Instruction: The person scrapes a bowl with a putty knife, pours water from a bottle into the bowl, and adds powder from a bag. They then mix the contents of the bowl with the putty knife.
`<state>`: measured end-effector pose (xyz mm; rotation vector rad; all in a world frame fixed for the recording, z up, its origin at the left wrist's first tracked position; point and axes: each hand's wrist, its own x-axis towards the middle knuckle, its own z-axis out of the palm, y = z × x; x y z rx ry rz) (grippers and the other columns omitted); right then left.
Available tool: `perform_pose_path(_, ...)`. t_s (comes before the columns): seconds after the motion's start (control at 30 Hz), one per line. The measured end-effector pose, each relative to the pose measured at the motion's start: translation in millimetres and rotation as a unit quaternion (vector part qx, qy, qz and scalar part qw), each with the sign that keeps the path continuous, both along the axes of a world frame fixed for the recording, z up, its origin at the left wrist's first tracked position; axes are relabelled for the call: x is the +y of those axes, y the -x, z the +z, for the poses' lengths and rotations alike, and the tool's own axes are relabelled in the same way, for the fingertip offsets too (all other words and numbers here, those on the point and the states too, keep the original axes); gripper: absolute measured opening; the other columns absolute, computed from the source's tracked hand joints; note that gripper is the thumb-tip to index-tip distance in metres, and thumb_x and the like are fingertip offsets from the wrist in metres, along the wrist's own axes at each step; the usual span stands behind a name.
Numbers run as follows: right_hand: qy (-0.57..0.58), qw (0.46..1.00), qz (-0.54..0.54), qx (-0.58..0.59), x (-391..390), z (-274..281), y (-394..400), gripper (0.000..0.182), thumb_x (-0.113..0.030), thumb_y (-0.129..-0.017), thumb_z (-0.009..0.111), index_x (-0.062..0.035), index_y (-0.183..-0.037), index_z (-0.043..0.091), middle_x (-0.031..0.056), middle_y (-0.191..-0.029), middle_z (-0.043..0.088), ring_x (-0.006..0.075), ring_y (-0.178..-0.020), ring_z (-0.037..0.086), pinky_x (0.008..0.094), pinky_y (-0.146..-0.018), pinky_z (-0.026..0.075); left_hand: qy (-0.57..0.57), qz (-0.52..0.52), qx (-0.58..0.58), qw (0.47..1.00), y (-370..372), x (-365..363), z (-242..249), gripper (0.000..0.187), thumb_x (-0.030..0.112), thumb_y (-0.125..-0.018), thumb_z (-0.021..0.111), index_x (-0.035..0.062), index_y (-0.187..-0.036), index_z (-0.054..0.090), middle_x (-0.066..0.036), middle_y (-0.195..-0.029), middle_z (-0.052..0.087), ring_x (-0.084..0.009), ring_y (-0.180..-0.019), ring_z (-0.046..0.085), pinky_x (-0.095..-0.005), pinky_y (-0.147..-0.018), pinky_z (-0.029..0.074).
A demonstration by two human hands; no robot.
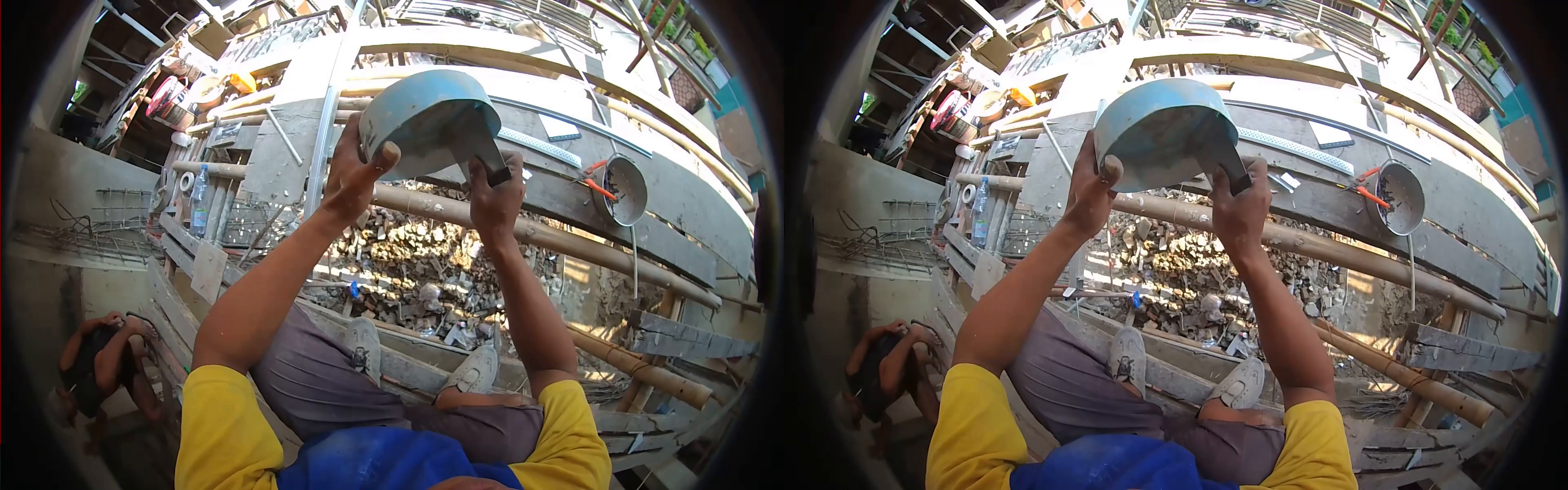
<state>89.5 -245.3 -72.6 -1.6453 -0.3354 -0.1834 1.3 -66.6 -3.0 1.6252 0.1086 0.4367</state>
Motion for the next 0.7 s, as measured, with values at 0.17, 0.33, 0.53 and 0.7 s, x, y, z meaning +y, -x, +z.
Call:
perform_pose_path(0.17, -0.159, 0.954, 0.136, 0.215, 15.2, -2.7, 29.5, 0.021, -0.013, -0.091, 0.064, 0.0053, -0.101, 0.059, 0.0093, -0.074, 0.064, 0.0164, -0.054, 0.062, 0.0269, -0.046, 0.050, 0.032, 0.027, -0.030, 0.999, 1.2, -4.2, -11.1, 0.088, 0.064, -0.074, 0.072, 0.0034, -0.129, 0.040, -0.011, -0.117, 0.052, -0.0194, -0.110, 0.049, -0.0350, -0.095, 0.041)
perform_pose_path(0.33, -0.281, 0.855, 0.243, 0.361, 27.4, 21.4, 56.0, 0.024, -0.013, -0.091, 0.064, 0.0057, -0.103, 0.056, 0.0111, -0.081, 0.064, 0.0194, -0.056, 0.063, 0.0285, -0.046, 0.052, 0.025, -0.027, -0.042, 0.998, 2.6, 1.8, -19.4, 0.092, 0.063, -0.080, 0.065, 0.0096, -0.142, 0.022, -0.014, -0.135, 0.042, -0.0252, -0.126, 0.045, -0.0421, -0.104, 0.042)
perform_pose_path(0.53, -0.396, 0.703, 0.318, 0.497, 28.8, 39.1, 65.8, 0.027, -0.008, -0.093, 0.057, 0.0022, -0.118, 0.049, 0.0111, -0.100, 0.062, 0.0186, -0.081, 0.063, 0.0329, -0.061, 0.052, 0.033, -0.034, -0.033, 0.998, 1.9, -1.1, -19.4, 0.093, 0.067, -0.079, 0.060, 0.0143, -0.144, 0.020, -0.014, -0.138, 0.042, -0.0290, -0.128, 0.045, -0.0461, -0.103, 0.045)
perform_pose_path(0.7, -0.130, 0.943, 0.251, 0.175, 13.1, 33.2, 57.0, 0.015, -0.011, -0.091, 0.062, 0.0016, -0.100, 0.063, 0.0082, -0.083, 0.064, 0.0206, -0.074, 0.064, 0.0294, -0.063, 0.051, 0.131, -0.020, -0.055, 0.990, -2.9, 2.5, -2.8, 0.089, 0.067, -0.082, 0.056, 0.0134, -0.144, 0.023, -0.012, -0.140, 0.041, -0.0287, -0.128, 0.046, -0.0473, -0.103, 0.046)
